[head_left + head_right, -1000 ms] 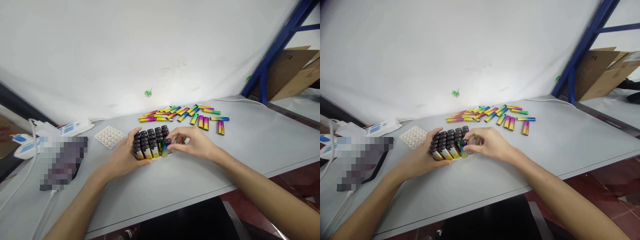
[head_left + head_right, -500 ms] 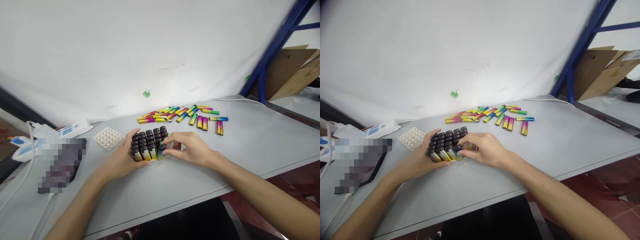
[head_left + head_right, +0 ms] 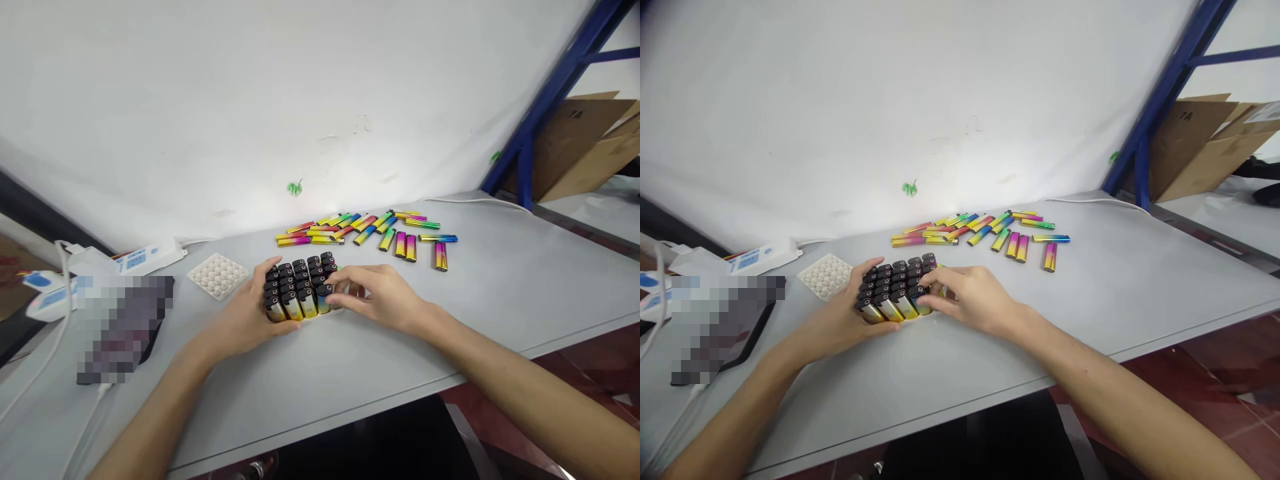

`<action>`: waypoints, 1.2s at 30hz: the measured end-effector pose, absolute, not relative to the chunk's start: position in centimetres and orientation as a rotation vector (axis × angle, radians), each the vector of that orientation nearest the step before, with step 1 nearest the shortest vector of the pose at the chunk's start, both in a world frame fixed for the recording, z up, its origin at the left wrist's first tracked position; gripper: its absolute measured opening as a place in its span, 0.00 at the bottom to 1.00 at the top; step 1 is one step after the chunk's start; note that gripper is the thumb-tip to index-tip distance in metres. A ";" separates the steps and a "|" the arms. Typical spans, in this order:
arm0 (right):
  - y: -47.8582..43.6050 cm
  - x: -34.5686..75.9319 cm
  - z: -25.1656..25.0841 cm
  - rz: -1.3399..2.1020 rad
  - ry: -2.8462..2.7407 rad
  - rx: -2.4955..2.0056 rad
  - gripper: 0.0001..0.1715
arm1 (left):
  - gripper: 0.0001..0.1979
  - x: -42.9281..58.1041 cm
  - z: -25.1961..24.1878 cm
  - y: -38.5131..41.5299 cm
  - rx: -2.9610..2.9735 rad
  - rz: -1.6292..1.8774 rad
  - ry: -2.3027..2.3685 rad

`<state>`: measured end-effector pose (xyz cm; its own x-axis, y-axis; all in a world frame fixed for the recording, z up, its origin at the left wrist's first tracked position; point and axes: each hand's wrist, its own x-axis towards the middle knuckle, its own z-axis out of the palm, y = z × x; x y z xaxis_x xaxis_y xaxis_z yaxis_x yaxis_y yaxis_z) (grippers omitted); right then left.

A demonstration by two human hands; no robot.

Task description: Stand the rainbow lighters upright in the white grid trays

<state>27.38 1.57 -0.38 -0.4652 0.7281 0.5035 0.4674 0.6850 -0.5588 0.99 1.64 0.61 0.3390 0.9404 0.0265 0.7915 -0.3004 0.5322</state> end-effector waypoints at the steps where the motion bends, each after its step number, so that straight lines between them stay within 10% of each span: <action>1: 1.6 27.4 -0.5 0.413 -2.143 -0.933 0.14 | 0.56 1.0 0.6 1.7 2.182 0.464 1.520; 23: 2.2 27.7 -0.2 0.138 -2.102 -1.251 0.24 | 0.55 1.1 0.9 1.5 2.177 0.465 1.546; 36: 4.8 28.9 -2.3 0.128 -2.226 -1.660 0.13 | 0.55 0.8 0.8 1.8 2.184 0.497 1.476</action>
<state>28.87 4.83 -2.30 -0.2453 0.9417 0.2301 0.9092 0.3059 -0.2826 0.82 1.81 0.76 0.3606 0.9318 0.0423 0.7675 -0.3221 0.5543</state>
